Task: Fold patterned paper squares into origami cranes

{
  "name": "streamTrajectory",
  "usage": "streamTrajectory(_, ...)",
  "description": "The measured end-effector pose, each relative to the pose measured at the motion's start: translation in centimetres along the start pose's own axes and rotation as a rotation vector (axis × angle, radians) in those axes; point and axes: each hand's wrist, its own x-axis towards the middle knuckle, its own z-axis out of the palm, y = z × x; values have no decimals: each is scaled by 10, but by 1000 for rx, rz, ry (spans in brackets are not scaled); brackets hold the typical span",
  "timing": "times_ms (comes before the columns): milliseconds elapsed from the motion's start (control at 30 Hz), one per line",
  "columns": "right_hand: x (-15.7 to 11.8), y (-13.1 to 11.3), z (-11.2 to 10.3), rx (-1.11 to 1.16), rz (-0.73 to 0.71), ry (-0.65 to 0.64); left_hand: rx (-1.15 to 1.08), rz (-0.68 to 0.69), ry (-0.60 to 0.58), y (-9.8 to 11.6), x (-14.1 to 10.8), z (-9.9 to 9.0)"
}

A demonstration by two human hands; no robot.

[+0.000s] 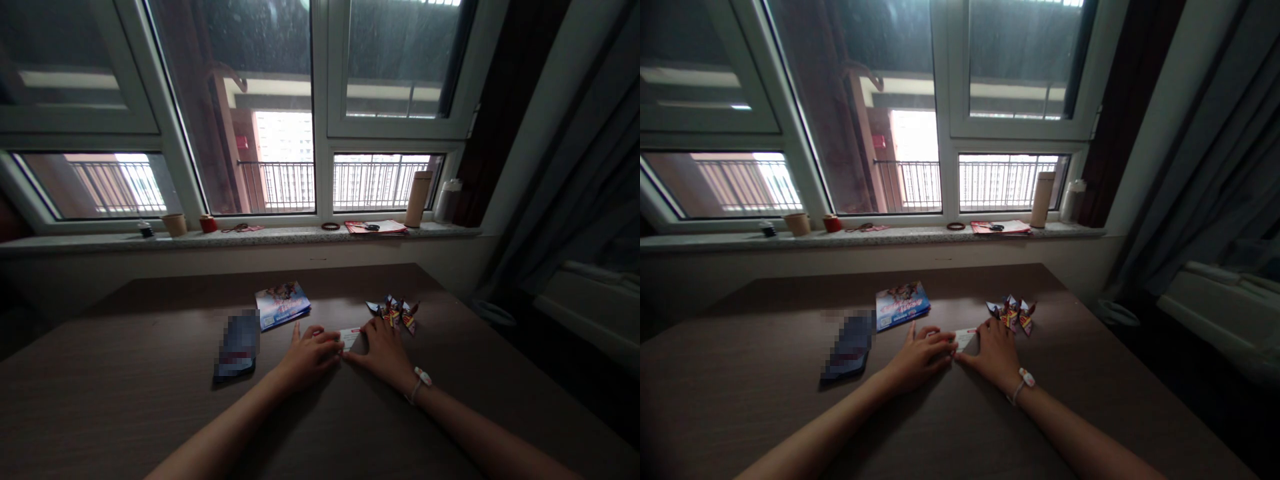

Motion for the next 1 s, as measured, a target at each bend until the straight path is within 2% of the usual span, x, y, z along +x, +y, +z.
streamTrajectory(267,3,13,9,199,11,68,-3,-1,21,2,-2,0)
streamTrajectory(367,4,15,9,342,-56,75,-2,-9,25,2,-2,0)
streamTrajectory(533,2,13,5,458,-186,7,6,-20,27,3,-2,0)
streamTrajectory(633,0,12,4,461,-203,-12,11,-23,35,2,-2,1)
streamTrajectory(767,1,12,5,405,-155,2,0,-27,37,2,-1,1)
streamTrajectory(1000,8,13,1,186,-79,24,-1,-52,37,4,0,0)
